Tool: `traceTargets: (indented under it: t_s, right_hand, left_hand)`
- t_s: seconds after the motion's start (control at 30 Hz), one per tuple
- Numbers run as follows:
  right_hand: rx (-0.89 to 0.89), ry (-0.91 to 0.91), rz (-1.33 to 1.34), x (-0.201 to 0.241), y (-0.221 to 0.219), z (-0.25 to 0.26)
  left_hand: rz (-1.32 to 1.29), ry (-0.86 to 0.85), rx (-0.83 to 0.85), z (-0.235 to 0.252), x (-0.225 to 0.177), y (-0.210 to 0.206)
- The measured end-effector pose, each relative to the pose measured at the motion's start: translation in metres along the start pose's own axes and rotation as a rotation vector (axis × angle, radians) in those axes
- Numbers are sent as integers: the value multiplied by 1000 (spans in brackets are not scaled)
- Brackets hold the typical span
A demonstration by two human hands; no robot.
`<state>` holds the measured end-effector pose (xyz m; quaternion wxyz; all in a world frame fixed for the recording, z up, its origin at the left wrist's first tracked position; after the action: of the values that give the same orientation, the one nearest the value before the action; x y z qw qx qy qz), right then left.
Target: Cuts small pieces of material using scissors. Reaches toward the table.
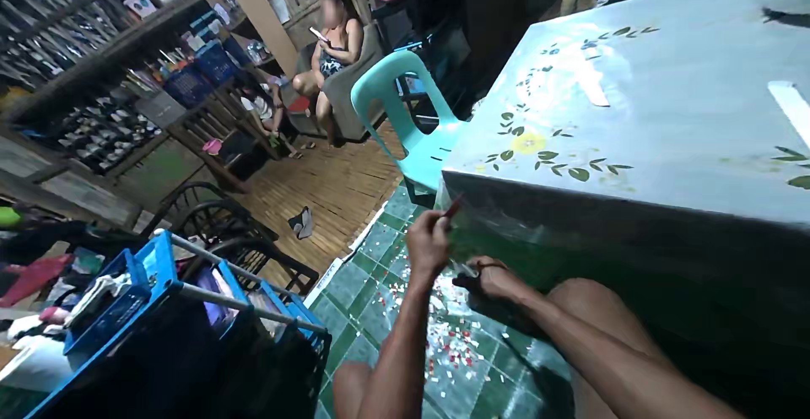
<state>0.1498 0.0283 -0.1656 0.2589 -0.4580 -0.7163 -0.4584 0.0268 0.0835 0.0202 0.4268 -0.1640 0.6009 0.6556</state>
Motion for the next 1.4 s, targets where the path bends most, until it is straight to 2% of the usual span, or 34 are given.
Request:
traceTargets:
  t_s: [0.2, 0.3, 0.4, 0.43, 0.53, 0.67, 0.83, 0.93, 1.13, 1.4]
  right_hand:
    - [105, -34, 735, 29, -20, 2]
    - [150, 22, 891, 45, -39, 8]
    - [209, 88, 921, 60, -60, 17]
    - [247, 107, 930, 60, -69, 21]
    - [391, 228, 904, 68, -88, 39]
    - [486, 333, 751, 83, -99, 50]
    - [433, 344, 562, 95, -105, 54]
    - [417, 383, 467, 96, -108, 53]
    - [389, 377, 461, 95, -107, 51]
    - [356, 361, 496, 93, -98, 53]
  left_hand:
    - [-298, 422, -97, -26, 157, 32]
    - [-437, 596, -105, -45, 211, 28]
    - [-602, 765, -69, -52, 239, 18]
    - [-661, 778, -43, -52, 244, 16]
    - [-714, 650, 33, -33, 244, 29]
    - [-751, 605, -1, -20, 254, 55]
    - [-709, 595, 64, -21, 259, 65]
    - [-610, 558, 144, -37, 247, 59]
    - [-555, 485, 213, -50, 236, 59]
    - [-654, 506, 257, -29, 254, 52]
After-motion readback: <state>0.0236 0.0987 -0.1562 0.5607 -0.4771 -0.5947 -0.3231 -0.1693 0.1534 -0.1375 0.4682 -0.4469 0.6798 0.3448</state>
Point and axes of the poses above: each hand's wrist, its own z-axis towards the middle knuckle, its own y-axis out of the back of the hand, x = y × z, the point moved 9 cm from there along z, towards the middle knuckle, and after that the axes turned 14 degrees about z, right-handed, at the moved point
